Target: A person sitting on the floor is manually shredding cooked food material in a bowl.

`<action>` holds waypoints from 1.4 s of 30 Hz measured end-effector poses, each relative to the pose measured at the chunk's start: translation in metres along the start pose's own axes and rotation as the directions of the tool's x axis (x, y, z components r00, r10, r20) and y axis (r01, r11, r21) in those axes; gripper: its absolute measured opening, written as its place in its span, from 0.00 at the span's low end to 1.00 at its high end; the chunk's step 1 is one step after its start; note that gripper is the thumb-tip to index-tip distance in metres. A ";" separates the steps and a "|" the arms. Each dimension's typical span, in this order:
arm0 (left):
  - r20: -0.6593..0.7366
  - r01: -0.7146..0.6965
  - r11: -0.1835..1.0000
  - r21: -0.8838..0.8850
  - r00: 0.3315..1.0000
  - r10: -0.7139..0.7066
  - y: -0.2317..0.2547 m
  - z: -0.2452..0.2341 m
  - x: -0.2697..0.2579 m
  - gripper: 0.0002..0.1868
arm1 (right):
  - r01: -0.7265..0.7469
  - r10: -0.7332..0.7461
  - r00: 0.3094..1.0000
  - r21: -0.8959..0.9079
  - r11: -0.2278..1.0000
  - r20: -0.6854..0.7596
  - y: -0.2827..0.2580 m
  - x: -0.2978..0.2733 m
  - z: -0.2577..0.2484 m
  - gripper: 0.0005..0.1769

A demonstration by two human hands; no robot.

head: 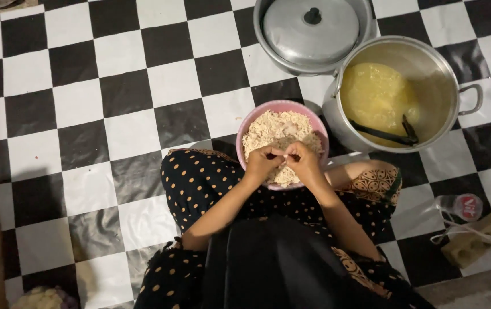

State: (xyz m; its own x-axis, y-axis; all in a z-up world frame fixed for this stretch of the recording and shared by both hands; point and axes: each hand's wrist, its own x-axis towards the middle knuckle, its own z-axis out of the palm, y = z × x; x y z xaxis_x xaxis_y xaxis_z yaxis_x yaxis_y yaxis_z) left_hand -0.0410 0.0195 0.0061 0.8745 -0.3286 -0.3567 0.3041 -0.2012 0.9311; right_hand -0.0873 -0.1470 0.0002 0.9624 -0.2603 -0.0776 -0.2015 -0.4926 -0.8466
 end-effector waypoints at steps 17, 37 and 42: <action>-0.018 -0.045 0.963 -0.266 0.999 0.042 0.004 0.007 -0.009 0.15 | -0.060 0.066 0.996 -0.093 0.994 0.056 -0.036 -0.020 -0.019 0.13; -0.068 0.041 0.813 0.581 0.998 -0.002 0.038 -0.002 0.100 0.17 | -0.180 0.164 0.984 -0.391 0.903 -0.074 0.044 0.009 -0.022 0.13; 0.313 -0.380 0.340 0.860 0.920 0.235 0.017 0.031 0.170 0.13 | -0.296 0.294 0.955 -0.210 0.932 -0.041 0.012 0.001 -0.040 0.07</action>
State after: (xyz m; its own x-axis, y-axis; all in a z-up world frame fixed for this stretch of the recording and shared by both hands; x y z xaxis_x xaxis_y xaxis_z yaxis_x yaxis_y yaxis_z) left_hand 0.1015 -0.0681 -0.0415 0.7577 -0.6389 -0.1329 -0.5539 -0.7373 0.3869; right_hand -0.0961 -0.1864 0.0106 0.8524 -0.4273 -0.3014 -0.5108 -0.5565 -0.6553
